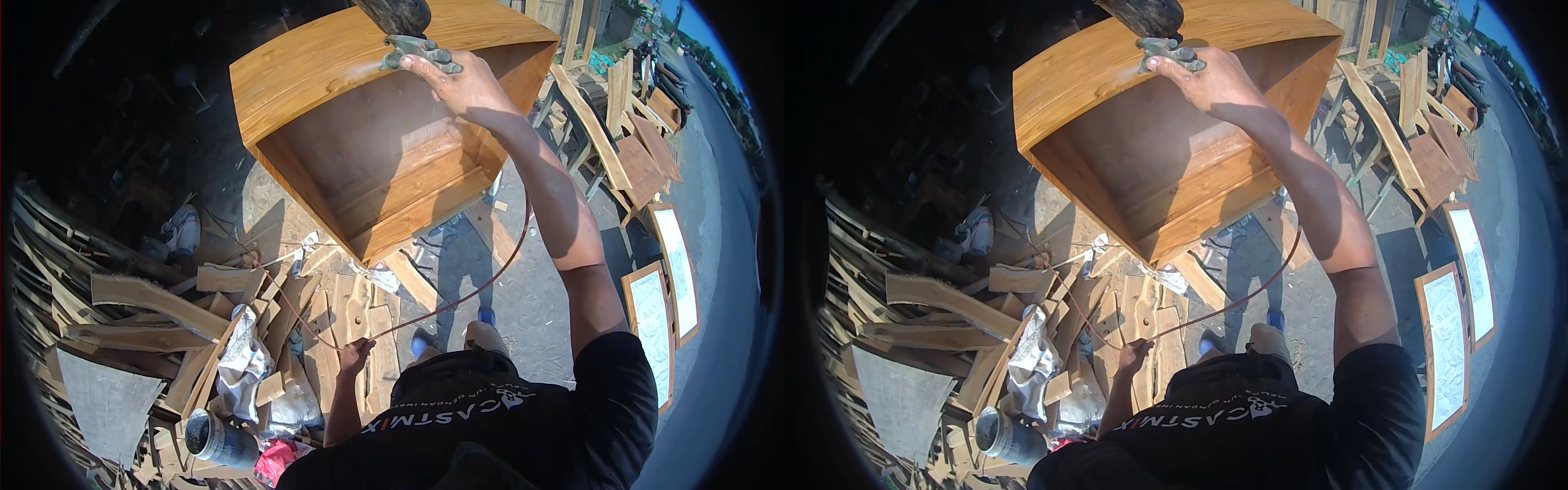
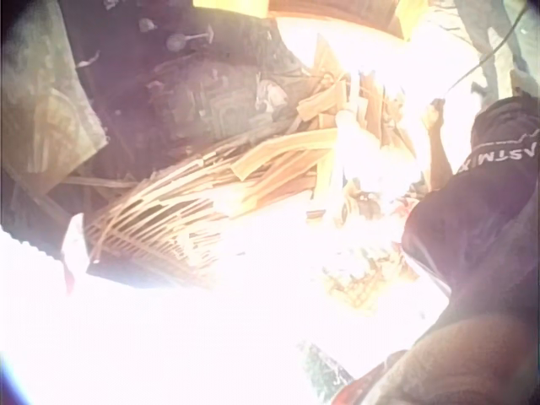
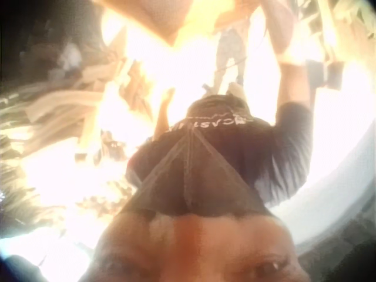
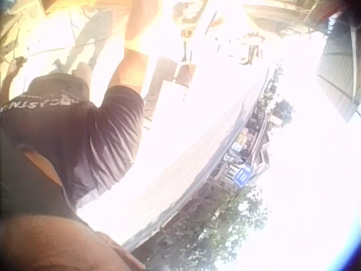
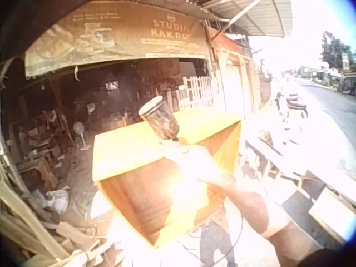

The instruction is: The person applies a clear finish to a wooden cabinet using a spray gun, then refills the spray gun reservoir with liquid from a bottle.

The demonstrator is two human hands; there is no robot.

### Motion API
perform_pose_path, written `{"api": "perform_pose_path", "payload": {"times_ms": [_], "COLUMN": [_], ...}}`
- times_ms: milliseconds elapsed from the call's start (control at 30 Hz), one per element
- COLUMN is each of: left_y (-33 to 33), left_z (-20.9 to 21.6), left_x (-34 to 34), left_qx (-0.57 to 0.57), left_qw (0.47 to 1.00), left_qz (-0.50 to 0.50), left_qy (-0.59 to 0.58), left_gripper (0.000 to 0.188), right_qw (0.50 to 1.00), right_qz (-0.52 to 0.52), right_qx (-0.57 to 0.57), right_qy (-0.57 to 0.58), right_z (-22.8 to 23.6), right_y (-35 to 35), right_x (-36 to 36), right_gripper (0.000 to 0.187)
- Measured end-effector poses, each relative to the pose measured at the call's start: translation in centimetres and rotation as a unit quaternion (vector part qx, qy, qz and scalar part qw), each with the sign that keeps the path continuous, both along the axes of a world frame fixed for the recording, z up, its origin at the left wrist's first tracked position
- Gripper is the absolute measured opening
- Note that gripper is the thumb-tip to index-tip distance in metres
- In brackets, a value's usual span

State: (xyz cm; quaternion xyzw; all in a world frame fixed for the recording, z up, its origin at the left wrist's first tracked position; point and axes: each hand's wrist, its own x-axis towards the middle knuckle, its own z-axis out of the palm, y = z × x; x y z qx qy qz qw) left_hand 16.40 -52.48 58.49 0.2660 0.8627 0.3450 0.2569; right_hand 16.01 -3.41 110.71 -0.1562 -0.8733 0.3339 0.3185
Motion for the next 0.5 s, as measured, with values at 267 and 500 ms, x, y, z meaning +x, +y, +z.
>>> {"api": "perform_pose_path", "payload": {"times_ms": [267, 500], "left_y": [6.6, 11.1], "left_z": [2.3, 3.1], "left_x": [-1.5, -2.5], "left_qx": [0.055, 0.057], "left_qw": [0.997, 0.997], "left_qz": [-0.062, -0.058], "left_qy": [-0.01, -0.004], "left_gripper": [0.035, 0.029], "right_qw": [0.988, 0.96], "right_qz": [-0.145, -0.22], "right_qx": [0.044, 0.172], "right_qy": [-0.017, -0.031], "right_z": [0.0, -0.1], "right_y": [12.5, 21.4], "right_x": [3.3, 4.9], "right_gripper": [0.072, 0.068]}}
